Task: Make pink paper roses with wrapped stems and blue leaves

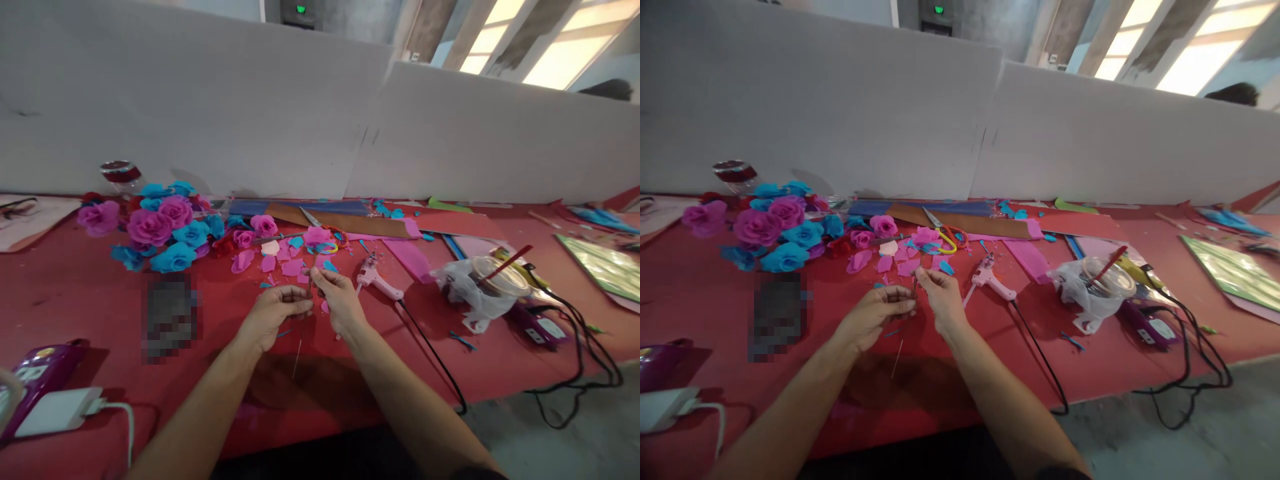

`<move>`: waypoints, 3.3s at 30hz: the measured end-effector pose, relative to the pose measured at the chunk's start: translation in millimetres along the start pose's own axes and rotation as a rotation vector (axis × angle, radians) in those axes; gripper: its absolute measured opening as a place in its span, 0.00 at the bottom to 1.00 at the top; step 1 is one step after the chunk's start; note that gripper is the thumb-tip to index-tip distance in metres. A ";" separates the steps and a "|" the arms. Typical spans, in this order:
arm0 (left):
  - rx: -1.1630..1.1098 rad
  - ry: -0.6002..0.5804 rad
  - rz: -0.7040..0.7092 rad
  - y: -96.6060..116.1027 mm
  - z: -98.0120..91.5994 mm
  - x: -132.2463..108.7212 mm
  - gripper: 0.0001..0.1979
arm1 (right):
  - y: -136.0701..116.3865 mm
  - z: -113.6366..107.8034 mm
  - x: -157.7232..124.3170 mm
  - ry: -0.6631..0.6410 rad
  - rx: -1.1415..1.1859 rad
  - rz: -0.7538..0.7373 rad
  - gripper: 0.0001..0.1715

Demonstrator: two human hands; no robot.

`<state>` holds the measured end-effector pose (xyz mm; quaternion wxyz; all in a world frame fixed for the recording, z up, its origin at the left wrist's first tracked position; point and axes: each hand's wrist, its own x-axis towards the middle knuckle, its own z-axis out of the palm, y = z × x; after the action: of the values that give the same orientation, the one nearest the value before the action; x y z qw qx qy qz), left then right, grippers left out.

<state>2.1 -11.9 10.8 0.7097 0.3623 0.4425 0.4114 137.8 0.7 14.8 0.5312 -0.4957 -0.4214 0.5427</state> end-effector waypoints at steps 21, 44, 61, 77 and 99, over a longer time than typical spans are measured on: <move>-0.378 -0.023 -0.167 4.4 -15.0 8.2 0.08 | -2.2 -130.3 20.6 0.144 -1.795 -0.235 0.22; -0.225 0.069 -0.003 1.7 -9.2 10.2 0.04 | -27.3 -67.2 -36.2 -0.277 -0.358 -0.285 0.27; -0.224 0.065 0.014 5.3 -6.7 7.4 0.10 | -31.4 -65.0 -36.8 -0.247 -0.484 -0.205 0.32; -0.240 0.088 0.000 7.1 -7.6 6.7 0.04 | -27.6 -102.2 -16.6 -0.134 -0.910 -0.302 0.22; -0.408 0.211 0.157 13.7 -18.5 12.1 0.04 | -22.4 -70.7 -5.4 -0.091 -1.515 -0.405 0.15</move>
<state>-15.4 7.3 12.4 0.6840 0.1998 0.3921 0.5818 210.8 -7.7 26.5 0.1192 -0.6137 -0.7802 0.0198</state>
